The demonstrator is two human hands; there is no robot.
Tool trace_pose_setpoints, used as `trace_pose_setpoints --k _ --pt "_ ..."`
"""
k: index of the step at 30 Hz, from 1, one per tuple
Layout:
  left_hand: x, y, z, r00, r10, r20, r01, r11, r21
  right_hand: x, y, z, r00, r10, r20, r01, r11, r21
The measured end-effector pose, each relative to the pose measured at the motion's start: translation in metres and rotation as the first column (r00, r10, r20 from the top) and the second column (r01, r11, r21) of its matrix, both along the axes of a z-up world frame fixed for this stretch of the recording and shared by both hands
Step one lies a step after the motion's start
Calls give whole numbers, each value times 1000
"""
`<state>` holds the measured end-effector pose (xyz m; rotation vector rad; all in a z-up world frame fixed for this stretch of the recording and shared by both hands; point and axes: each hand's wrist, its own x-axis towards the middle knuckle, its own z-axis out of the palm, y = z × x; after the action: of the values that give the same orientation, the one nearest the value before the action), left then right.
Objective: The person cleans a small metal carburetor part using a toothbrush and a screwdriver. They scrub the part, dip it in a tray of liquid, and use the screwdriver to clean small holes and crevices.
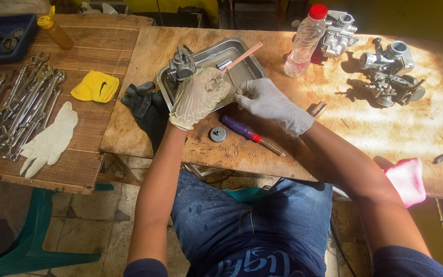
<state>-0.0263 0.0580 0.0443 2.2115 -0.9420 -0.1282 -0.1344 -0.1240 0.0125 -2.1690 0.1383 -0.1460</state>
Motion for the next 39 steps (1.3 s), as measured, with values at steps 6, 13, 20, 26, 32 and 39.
trace_pose_setpoints --k 6,13,20,26,32,39 --pt "-19 18 11 988 30 -154 -29 1000 11 -35 35 16 946 221 -238 -108 905 412" --pt "-21 31 -17 993 25 -119 -24 1000 8 -35 11 23 984 106 -145 -48 933 356" --pt "-31 33 -22 988 13 -156 -13 1000 -2 -22 -12 44 971 220 -98 -201 965 169" --pt "-40 39 -30 999 -13 -52 8 995 -100 -7 -12 69 946 313 -86 -296 941 165" --pt "-48 49 -29 999 -14 -45 9 993 -114 -6 -24 53 959 282 -29 -283 953 -105" --pt "-42 46 -63 997 -22 74 28 996 -84 -39 -1 44 963 203 -175 -244 934 -262"
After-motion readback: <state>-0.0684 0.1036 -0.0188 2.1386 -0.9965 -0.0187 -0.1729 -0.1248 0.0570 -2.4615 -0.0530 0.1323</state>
